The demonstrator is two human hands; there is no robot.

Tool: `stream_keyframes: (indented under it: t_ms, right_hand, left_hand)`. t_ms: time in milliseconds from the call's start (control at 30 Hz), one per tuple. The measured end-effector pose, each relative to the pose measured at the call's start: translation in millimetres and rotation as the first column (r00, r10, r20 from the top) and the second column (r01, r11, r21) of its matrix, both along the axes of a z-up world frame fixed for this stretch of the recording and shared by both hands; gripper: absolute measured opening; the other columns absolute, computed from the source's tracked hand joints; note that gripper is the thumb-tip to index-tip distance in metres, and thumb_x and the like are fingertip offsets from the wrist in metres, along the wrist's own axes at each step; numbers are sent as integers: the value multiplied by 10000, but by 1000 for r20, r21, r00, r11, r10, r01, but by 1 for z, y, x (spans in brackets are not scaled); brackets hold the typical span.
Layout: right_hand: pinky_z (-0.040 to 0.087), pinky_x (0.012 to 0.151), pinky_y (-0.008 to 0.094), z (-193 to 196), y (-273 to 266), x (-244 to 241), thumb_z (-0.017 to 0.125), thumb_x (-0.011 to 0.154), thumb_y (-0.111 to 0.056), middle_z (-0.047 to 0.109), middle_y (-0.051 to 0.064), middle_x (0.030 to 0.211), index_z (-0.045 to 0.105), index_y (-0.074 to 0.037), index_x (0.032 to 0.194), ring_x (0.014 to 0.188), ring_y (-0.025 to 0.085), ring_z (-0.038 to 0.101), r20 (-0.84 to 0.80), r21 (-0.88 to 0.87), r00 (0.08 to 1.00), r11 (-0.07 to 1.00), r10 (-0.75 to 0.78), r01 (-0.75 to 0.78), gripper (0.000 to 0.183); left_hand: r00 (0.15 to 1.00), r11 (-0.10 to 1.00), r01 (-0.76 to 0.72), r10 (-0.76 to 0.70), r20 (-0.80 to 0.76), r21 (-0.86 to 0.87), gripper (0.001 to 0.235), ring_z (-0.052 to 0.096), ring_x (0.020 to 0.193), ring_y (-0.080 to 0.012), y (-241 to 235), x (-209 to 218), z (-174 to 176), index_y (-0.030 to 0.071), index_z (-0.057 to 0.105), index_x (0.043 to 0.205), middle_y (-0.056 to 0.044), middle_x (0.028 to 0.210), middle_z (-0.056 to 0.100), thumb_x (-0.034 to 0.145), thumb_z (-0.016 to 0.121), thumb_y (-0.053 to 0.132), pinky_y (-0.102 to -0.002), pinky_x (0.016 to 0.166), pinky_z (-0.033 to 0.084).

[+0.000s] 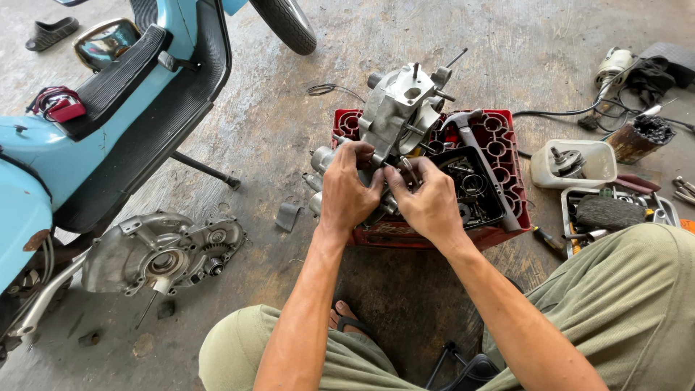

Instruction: The person sits on the floor and works on a disassembled scooter engine placed on a red crate. They use a black cloth to wipe and clean various internal components, including gears and shafts, and handle small parts like screws and springs.

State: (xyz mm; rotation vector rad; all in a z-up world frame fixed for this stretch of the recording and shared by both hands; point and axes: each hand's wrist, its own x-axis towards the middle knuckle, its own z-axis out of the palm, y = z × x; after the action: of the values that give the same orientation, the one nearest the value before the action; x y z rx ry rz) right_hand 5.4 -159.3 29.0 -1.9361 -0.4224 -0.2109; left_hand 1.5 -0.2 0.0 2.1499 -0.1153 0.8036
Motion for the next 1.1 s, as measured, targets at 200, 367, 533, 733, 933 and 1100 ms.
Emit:
stream_keyframes:
  t_ms: [200, 367, 533, 733, 933, 1100]
  right_hand:
    - [498, 475, 329, 8, 1, -9, 655, 1026, -268, 649, 130, 624, 714, -53, 851, 582, 183, 624, -6, -2, 1000, 1000, -1, 1, 282]
    - [522, 533, 387, -4, 0, 0, 666, 1026, -341, 673, 154, 665, 718, -64, 848, 639, 218, 676, -23, -17, 1000, 1000, -17, 16, 334]
    - [537, 554, 404, 8, 5, -6, 679, 991, -188, 689, 179, 711, 716, -20, 925, 649, 259, 675, 5, -5, 1000, 1000, -16, 16, 184]
    - [572, 590, 428, -5, 4, -6, 735, 944, -77, 721, 208, 777, 689, 6, 979, 725, 350, 735, 160, 1, 987, 1000, -24, 24, 102]
    - [566, 569, 393, 3, -1, -7, 720, 954, -259, 722, 204, 854, 683, -22, 1104, 783, 308, 731, 88, 52, 996, 999, 5, -9, 283]
    - [564, 578, 351, 3, -26, -1, 611, 953, -123, 696, 169, 864, 743, -82, 1042, 771, 266, 707, -6, 114, 1000, 993, -5, 6, 165]
  left_hand:
    - [1000, 1000, 15, -15, -2, -2, 398, 719, 928, -341, 1, -1, -1, 100, 607, 1113, -105, 957, 656, 760, 792, 113, -451, 844, 576]
    - [1000, 1000, 28, -28, -5, 1, 365, 710, 919, -340, 1, 1, -1, 98, 619, 1109, -102, 975, 637, 779, 776, 98, -444, 828, 579]
    - [1000, 998, 12, -12, 3, 57, 360, 702, 900, -351, -1, -3, 8, 128, 648, 1110, -90, 954, 615, 781, 793, 108, -463, 801, 583]
    - [1000, 993, -13, 12, 9, 119, 309, 687, 858, -363, -1, -3, 5, 191, 671, 1080, -78, 927, 584, 798, 784, 138, -466, 761, 577]
    - [1000, 991, -29, 28, 10, 132, 348, 681, 864, -378, -2, -4, 5, 215, 656, 1109, -79, 939, 574, 791, 793, 179, -471, 752, 576]
    - [997, 986, 7, 7, -78, 168, 405, 688, 946, -369, 2, -10, 14, 189, 643, 1196, -108, 1028, 605, 822, 798, 195, -484, 812, 579]
